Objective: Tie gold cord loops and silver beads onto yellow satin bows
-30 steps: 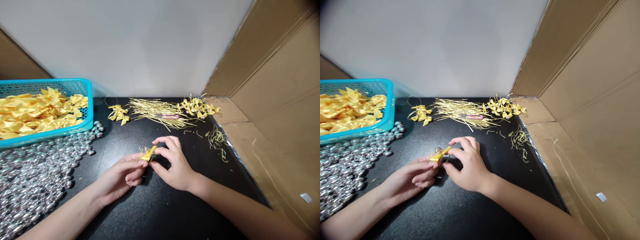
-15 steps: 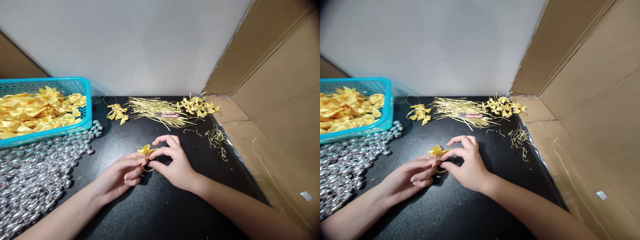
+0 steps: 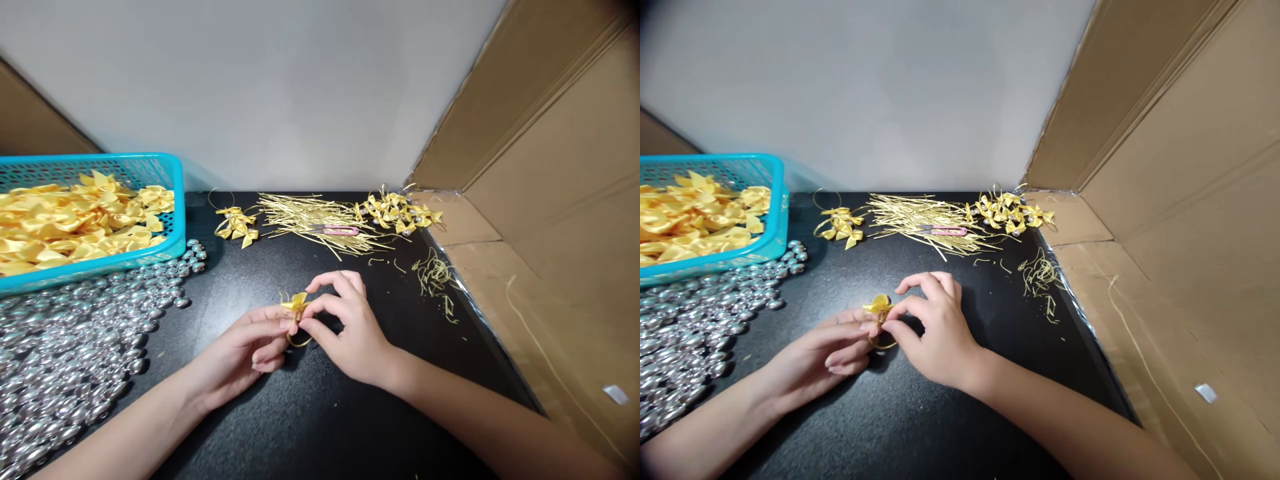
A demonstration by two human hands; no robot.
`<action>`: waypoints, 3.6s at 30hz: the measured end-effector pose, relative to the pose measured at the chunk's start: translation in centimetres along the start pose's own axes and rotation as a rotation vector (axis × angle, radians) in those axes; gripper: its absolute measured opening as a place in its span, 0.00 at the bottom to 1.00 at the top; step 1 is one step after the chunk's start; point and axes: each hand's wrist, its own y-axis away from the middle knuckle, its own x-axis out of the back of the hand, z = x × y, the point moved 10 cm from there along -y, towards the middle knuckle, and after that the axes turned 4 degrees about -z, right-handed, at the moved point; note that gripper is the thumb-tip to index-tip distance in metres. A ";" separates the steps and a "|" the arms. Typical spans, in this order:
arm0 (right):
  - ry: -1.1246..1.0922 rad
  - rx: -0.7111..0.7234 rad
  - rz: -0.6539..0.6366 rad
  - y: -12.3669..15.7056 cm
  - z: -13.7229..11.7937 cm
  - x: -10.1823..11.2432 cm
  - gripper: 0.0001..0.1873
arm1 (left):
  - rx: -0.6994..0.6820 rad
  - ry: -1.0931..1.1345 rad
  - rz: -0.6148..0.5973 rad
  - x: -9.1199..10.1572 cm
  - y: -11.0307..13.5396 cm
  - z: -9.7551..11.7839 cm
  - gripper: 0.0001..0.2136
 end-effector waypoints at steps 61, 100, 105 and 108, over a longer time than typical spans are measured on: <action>-0.951 -0.661 -0.352 2.0 4.7 -6.1 0.19 | -0.221 -0.350 0.128 0.6 0.7 1.3 0.14; -0.021 0.110 -0.005 0.0 -1.7 1.2 0.03 | -0.382 -0.551 0.170 -0.3 2.0 3.7 0.09; 0.017 0.118 -0.043 0.0 -1.6 0.7 0.04 | -0.391 -0.630 0.169 -0.3 2.1 4.0 0.08; 0.026 0.075 -0.095 -0.2 -1.4 0.4 0.05 | -0.383 -0.637 0.180 -0.2 2.0 4.0 0.11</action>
